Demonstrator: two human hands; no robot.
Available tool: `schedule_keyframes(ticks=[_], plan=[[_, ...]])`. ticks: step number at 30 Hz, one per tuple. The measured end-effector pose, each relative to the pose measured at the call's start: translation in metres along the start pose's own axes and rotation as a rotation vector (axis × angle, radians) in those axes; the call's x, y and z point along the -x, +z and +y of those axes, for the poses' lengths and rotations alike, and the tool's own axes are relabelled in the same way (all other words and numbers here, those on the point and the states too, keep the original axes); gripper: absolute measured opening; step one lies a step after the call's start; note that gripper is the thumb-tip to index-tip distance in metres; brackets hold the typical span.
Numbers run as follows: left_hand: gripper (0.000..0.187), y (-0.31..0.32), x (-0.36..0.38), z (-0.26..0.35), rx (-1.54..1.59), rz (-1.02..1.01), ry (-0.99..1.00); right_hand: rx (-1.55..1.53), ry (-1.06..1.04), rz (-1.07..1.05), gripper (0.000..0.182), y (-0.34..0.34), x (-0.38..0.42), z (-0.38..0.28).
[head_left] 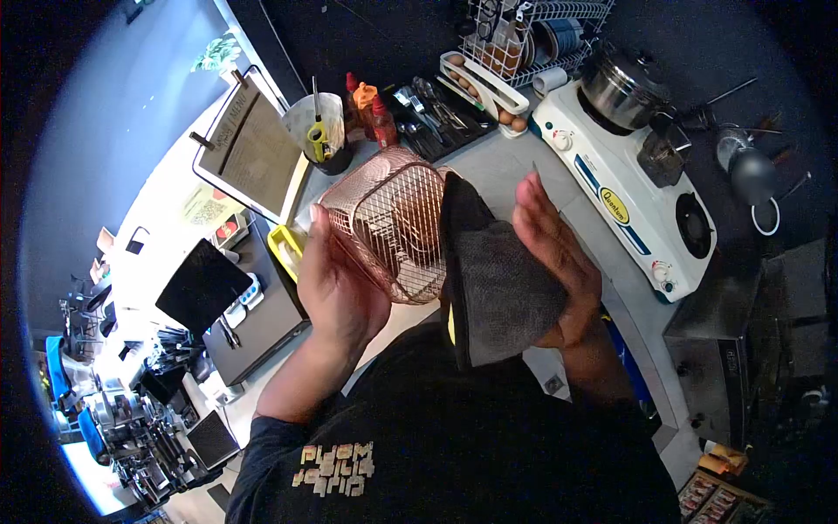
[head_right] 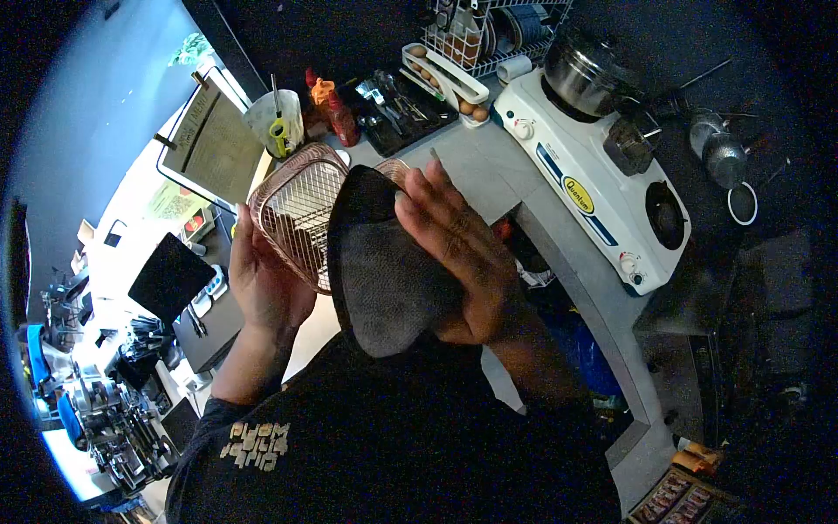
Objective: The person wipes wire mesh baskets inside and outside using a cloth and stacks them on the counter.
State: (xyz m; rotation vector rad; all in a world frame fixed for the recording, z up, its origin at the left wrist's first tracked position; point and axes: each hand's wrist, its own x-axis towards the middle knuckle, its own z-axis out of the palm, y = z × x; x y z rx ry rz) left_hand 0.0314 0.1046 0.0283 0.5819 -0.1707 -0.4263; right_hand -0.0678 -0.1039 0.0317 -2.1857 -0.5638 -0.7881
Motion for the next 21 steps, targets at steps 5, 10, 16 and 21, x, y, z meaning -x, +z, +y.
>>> schedule_keyframes(ticks=[5,10,16,21], plan=[[0.052,-0.001,-0.005,-0.003,-0.044,-0.076,-0.033,0.003,-0.006,0.03,0.085,0.002,-0.001,0.012],[0.051,-0.009,-0.005,-0.002,-0.063,-0.023,-0.027,-0.052,0.034,0.026,0.083,0.005,-0.003,0.004],[0.048,-0.002,0.001,0.002,-0.075,-0.002,-0.016,0.013,0.031,-0.033,0.086,0.018,-0.034,0.002],[0.046,-0.027,0.0,0.007,-0.139,-0.005,0.016,-0.115,0.046,-0.127,0.085,0.047,-0.034,-0.009]])
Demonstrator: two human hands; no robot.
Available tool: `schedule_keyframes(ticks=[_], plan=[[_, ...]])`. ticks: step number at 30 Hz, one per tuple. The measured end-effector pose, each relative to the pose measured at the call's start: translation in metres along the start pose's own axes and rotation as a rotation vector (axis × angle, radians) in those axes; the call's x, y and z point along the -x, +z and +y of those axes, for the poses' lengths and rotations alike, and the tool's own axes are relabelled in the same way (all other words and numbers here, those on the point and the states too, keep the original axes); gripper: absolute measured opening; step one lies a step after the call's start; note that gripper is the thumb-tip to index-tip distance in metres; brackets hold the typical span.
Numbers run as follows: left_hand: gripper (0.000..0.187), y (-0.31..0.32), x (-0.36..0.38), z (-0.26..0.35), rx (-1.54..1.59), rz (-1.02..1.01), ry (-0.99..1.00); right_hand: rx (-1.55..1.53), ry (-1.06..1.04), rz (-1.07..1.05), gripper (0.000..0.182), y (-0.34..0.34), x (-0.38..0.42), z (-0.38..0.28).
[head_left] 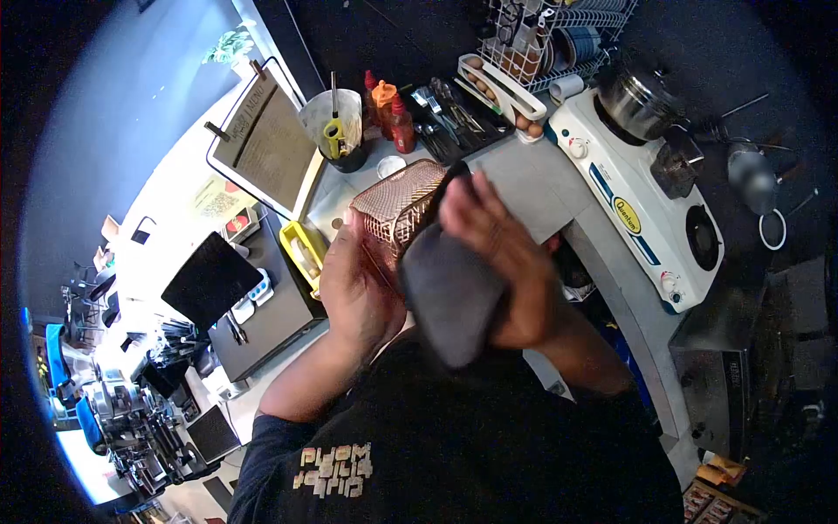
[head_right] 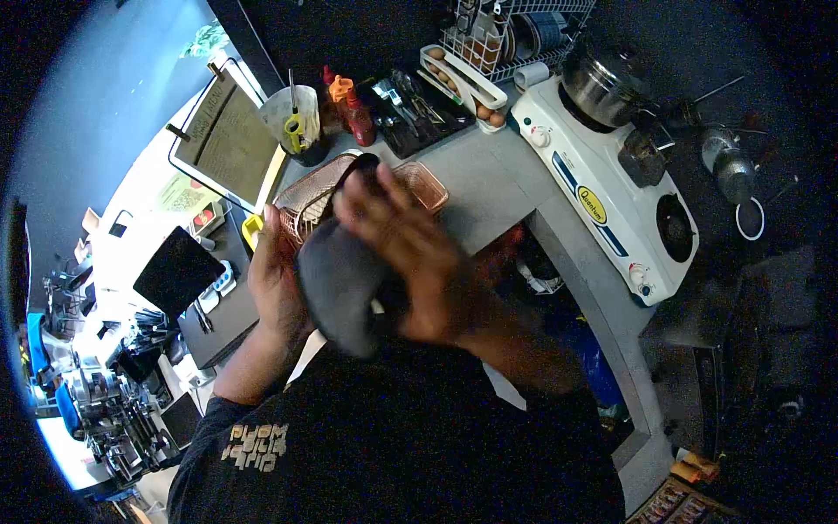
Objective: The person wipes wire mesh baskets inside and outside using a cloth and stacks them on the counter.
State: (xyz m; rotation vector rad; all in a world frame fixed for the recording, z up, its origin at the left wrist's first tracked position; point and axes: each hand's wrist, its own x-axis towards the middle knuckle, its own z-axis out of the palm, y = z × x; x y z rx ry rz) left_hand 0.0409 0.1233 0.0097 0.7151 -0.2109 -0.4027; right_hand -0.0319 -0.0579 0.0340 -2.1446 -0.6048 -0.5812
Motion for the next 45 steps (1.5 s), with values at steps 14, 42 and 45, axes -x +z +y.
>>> schedule_keyframes(ticks=[14,42,45], plan=[[0.043,-0.004,-0.015,0.009,-0.165,0.172,-0.043,0.214,-0.122,-0.266,0.083,0.033,-0.005,-0.027],[0.04,-0.027,-0.02,0.008,-0.101,-0.049,-0.057,-0.445,0.022,0.632,0.032,-0.013,-0.026,0.014],[0.044,-0.025,-0.021,0.008,-0.094,0.009,-0.061,-0.203,0.024,0.535,0.035,0.007,-0.032,0.017]])
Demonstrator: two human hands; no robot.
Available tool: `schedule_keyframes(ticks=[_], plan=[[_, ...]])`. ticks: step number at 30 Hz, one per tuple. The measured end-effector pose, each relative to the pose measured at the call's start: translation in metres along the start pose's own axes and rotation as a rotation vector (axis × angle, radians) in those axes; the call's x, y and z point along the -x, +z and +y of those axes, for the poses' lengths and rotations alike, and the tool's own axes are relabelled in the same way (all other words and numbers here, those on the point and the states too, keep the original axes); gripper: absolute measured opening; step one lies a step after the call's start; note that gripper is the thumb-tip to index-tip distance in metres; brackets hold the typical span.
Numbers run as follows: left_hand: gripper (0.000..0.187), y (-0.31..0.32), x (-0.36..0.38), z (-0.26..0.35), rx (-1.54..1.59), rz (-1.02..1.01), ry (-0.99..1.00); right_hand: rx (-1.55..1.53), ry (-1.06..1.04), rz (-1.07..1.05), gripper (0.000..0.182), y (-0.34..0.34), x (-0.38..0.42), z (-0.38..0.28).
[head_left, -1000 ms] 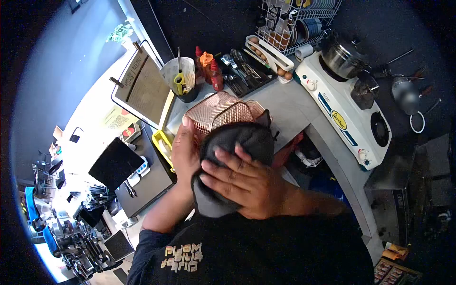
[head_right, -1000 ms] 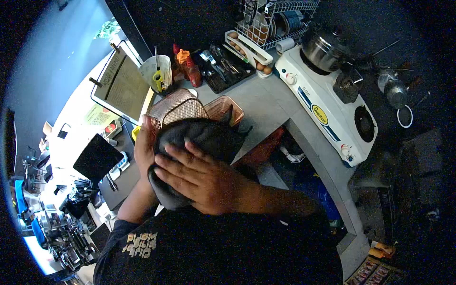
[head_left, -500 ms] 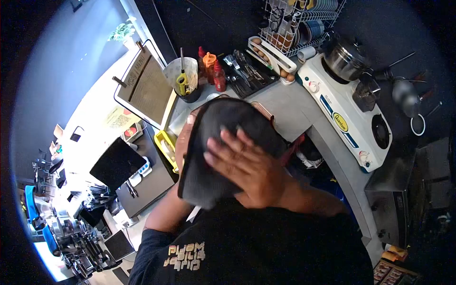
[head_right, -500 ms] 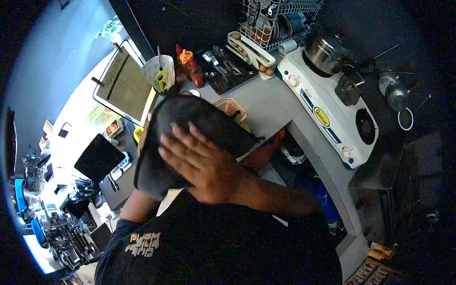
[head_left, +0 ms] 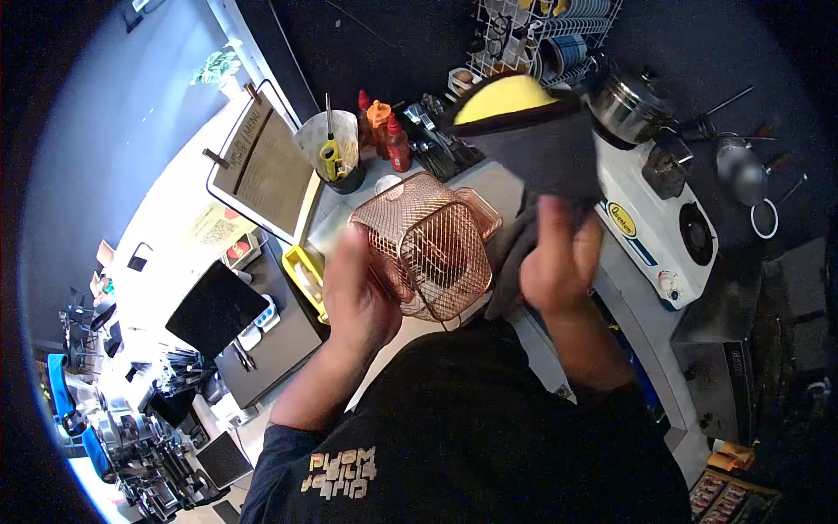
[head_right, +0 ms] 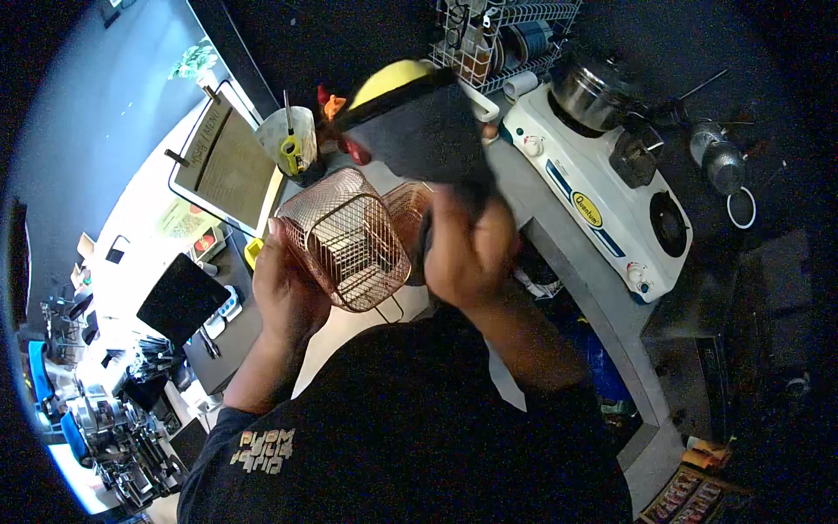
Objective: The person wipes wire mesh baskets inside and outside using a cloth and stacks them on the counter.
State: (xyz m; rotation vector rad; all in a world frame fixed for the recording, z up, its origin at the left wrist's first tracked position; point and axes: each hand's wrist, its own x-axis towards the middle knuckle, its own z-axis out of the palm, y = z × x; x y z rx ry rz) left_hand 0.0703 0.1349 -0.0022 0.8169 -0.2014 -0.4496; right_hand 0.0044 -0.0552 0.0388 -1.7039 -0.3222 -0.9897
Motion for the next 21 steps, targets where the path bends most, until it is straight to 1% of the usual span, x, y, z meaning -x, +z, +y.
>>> schedule_keyframes(ticks=[2,3,4,5,6,7,8,9,10,11,12,13,14,16,17,18,20,21], plan=[[0.05,-0.003,-0.001,0.003,0.057,0.015,-0.024,0.15,0.055,-0.206,0.044,0.011,0.01,-0.006],[0.05,-0.012,-0.001,0.009,0.141,-0.001,-0.065,0.225,0.073,-0.311,0.049,0.013,0.016,-0.01],[0.051,-0.005,-0.003,0.019,0.224,-0.019,-0.104,0.3,0.085,-0.412,0.057,0.011,0.022,-0.014],[0.051,0.009,0.001,0.029,-0.232,0.105,0.06,0.188,0.107,-0.503,0.062,0.002,0.025,-0.013],[0.049,-0.002,-0.007,0.023,-0.139,0.05,0.13,0.042,0.161,-0.524,0.063,-0.008,0.029,-0.012],[0.048,-0.005,-0.006,0.022,-0.001,0.028,0.096,-0.106,0.221,-0.542,0.064,-0.017,0.036,-0.01],[0.048,-0.017,-0.007,0.019,0.067,-0.044,0.081,-0.255,0.284,-0.555,0.066,-0.024,0.042,-0.007],[0.047,-0.021,-0.008,0.019,0.134,-0.117,0.061,-0.132,0.221,-0.498,0.066,-0.026,0.043,-0.004],[0.046,-0.022,-0.009,0.021,0.199,-0.187,0.037,-0.179,0.24,-0.404,0.066,-0.027,0.041,-0.001],[0.045,-0.015,-0.004,0.014,0.165,-0.077,0.026,-0.222,0.254,-0.309,0.065,-0.028,0.034,0.002],[0.044,0.009,0.0,0.015,0.132,0.032,0.016,-0.263,0.266,-0.215,0.066,-0.03,0.028,0.002],[0.04,0.027,0.0,0.014,0.123,0.195,0.018,-0.408,0.386,-0.067,0.058,-0.019,0.018,-0.011],[0.039,0.025,-0.001,0.012,0.111,0.137,0.014,-0.221,0.312,-0.123,0.05,-0.025,0.012,0.002],[0.038,0.014,-0.001,0.006,0.087,0.057,0.016,-0.234,0.259,-0.091,0.046,-0.016,0.003,0.013],[0.037,0.012,-0.001,0.005,0.076,0.033,0.021,-0.107,0.164,-0.153,0.047,-0.015,0.0,0.016],[0.037,0.009,-0.001,0.004,0.065,0.01,0.026,-0.191,0.212,-0.12,0.048,-0.005,0.006,0.017],[0.038,0.014,-0.001,0.008,0.042,0.042,0.046,-0.177,0.137,-0.258,0.049,0.007,0.013,0.01],[0.038,0.014,-0.001,0.01,0.026,0.065,0.058,-0.024,0.113,-0.3,0.053,0.012,0.012,-0.006]])
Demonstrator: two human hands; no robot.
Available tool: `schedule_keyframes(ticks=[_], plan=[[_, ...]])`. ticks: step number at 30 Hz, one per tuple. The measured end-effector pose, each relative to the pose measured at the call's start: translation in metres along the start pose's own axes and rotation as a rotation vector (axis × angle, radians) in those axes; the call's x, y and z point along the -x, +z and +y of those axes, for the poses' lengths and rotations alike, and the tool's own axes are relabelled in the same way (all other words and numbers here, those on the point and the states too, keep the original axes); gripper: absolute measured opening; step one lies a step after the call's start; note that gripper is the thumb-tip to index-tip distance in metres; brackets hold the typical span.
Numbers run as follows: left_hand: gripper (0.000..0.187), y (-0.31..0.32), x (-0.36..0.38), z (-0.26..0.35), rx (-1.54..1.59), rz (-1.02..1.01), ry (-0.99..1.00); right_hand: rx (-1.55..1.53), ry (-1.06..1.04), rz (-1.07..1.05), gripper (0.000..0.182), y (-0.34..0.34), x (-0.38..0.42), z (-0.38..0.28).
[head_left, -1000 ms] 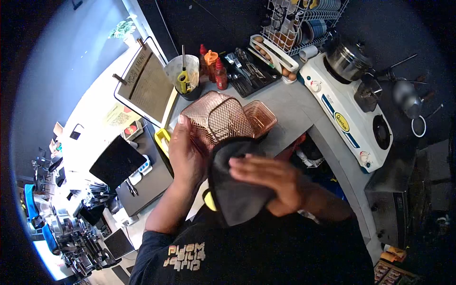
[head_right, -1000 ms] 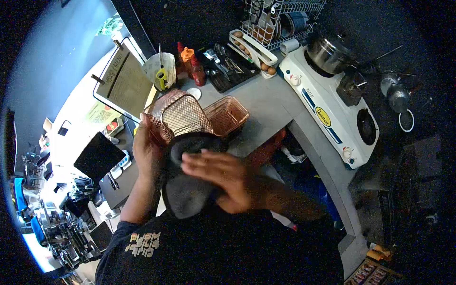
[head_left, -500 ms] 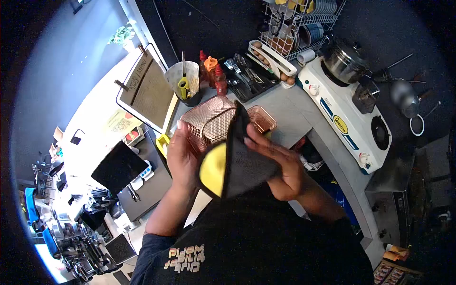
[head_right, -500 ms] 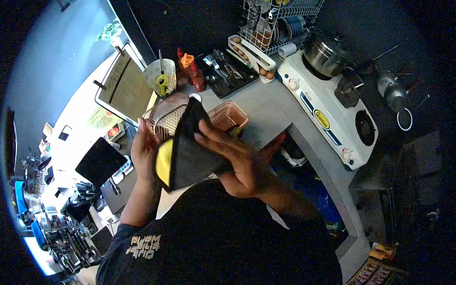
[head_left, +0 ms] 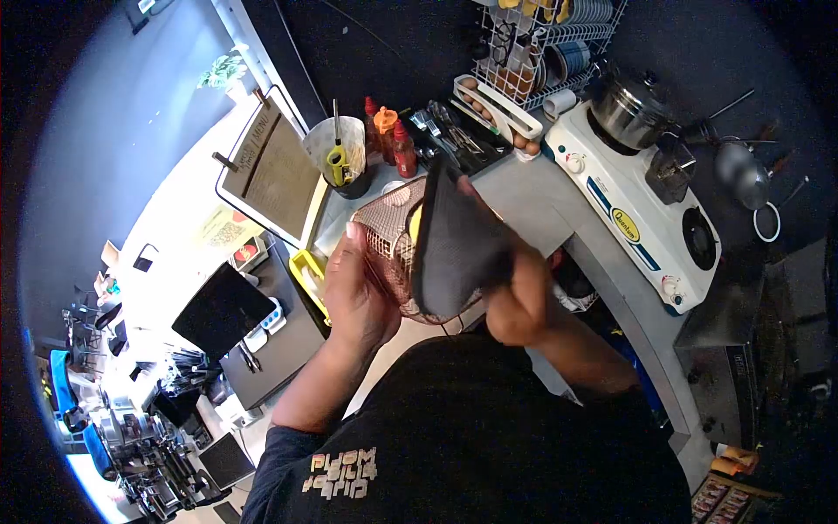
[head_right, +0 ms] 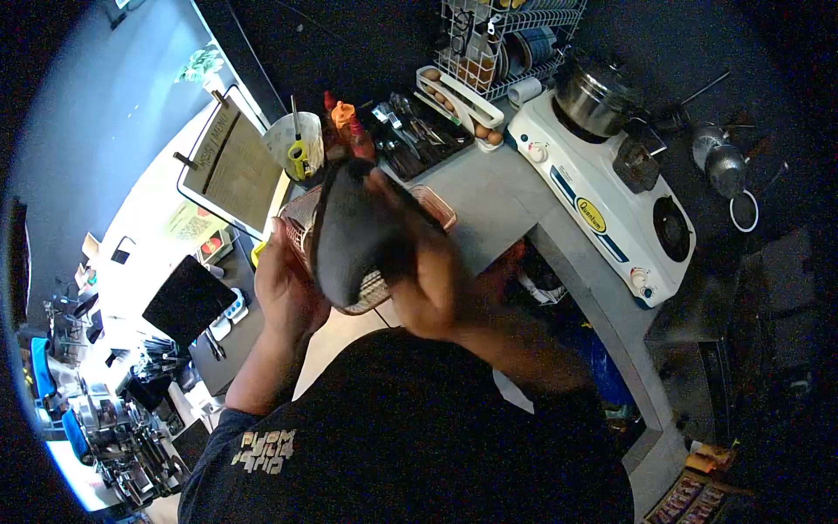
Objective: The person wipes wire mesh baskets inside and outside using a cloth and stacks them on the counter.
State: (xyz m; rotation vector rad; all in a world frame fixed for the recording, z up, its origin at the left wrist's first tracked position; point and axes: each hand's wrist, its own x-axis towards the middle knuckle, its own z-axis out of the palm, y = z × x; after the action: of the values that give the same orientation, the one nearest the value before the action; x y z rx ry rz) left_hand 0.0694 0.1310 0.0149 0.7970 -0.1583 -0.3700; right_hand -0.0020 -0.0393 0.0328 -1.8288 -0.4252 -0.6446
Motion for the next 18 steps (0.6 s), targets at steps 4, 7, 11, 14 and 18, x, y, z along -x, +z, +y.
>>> schedule_keyframes(ticks=[4,7,11,14,18], plan=[[0.046,-0.032,-0.003,0.011,-0.047,-0.198,0.028,-0.115,-0.002,-0.379,0.06,-0.028,0.014,-0.023],[0.043,-0.006,0.005,0.014,-0.009,-0.057,-0.05,-0.239,0.136,-0.266,0.069,-0.029,0.027,-0.008],[0.042,0.024,0.006,0.017,-0.042,0.041,-0.048,-0.034,0.271,0.039,0.057,-0.043,0.01,-0.013],[0.041,0.022,0.004,0.014,-0.032,0.056,-0.025,-0.462,0.171,0.131,0.046,-0.04,0.012,-0.007],[0.053,-0.002,-0.004,0.001,0.261,-0.152,-0.033,-0.026,0.088,0.038,0.053,-0.008,0.008,-0.01]])
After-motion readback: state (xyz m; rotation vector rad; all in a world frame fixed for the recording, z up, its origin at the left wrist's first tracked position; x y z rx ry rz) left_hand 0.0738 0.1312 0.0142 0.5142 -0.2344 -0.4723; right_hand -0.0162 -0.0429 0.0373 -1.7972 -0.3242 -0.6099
